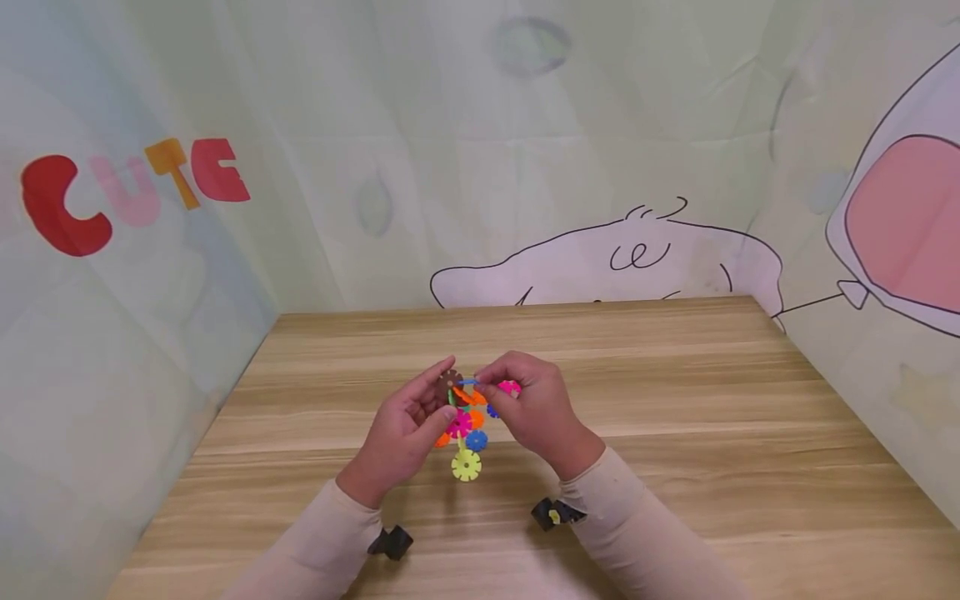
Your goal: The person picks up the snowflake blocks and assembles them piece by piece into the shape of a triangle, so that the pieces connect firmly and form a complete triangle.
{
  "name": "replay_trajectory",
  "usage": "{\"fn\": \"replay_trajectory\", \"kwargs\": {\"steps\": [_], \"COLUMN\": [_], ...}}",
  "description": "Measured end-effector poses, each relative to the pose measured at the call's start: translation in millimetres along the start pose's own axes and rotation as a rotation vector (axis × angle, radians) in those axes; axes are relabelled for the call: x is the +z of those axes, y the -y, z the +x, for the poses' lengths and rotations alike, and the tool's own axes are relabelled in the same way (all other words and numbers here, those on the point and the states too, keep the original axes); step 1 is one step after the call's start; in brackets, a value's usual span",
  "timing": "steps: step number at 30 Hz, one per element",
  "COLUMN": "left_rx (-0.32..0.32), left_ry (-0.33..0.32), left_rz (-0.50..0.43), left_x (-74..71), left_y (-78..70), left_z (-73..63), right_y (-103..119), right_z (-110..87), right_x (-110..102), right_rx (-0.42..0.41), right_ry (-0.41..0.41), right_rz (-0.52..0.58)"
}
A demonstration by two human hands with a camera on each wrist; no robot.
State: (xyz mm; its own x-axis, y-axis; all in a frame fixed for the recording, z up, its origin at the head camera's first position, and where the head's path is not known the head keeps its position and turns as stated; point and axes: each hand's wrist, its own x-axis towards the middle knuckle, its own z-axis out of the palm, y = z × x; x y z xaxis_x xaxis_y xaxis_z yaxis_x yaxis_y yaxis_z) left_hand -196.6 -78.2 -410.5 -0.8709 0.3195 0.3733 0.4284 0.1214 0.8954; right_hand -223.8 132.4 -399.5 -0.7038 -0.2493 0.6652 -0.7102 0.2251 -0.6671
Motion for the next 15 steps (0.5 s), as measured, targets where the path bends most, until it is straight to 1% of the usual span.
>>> {"fn": "replay_trajectory", "kwargs": {"steps": [1,5,8,10,13,15], "left_rx": [0.001,0.053,0.095,0.106,0.095,0.077], "left_ry": [0.002,0.033,0.040,0.020,-0.020,-0.042], "left_rz": [0.004,0.040,0.071,0.075,0.047,0.027], "left_x": [0.2,5.2,10.4,11.8,12.0,11.0], "left_y": [0.0,1.3,1.5,0.7,0.4,-0.5], "left_z": [-0.3,-2.3,-3.3,-3.3,-2.8,-2.5], "right_y": [0,1,4,6,8,8], "right_z": [-0.1,-0.3,0.3,0.9,1.4,0.8], "right_x": [0,3,3,2,1,1], "right_rx": [-0.002,-0.034,-0.028,-0.009,0.031,0.052], "right_ry": [0.002,0.013,0.019,0.018,0.007,-0.002], "right_rz": [0.001,-0.017,-0.018,-0.020,-0.004,0.002]}}
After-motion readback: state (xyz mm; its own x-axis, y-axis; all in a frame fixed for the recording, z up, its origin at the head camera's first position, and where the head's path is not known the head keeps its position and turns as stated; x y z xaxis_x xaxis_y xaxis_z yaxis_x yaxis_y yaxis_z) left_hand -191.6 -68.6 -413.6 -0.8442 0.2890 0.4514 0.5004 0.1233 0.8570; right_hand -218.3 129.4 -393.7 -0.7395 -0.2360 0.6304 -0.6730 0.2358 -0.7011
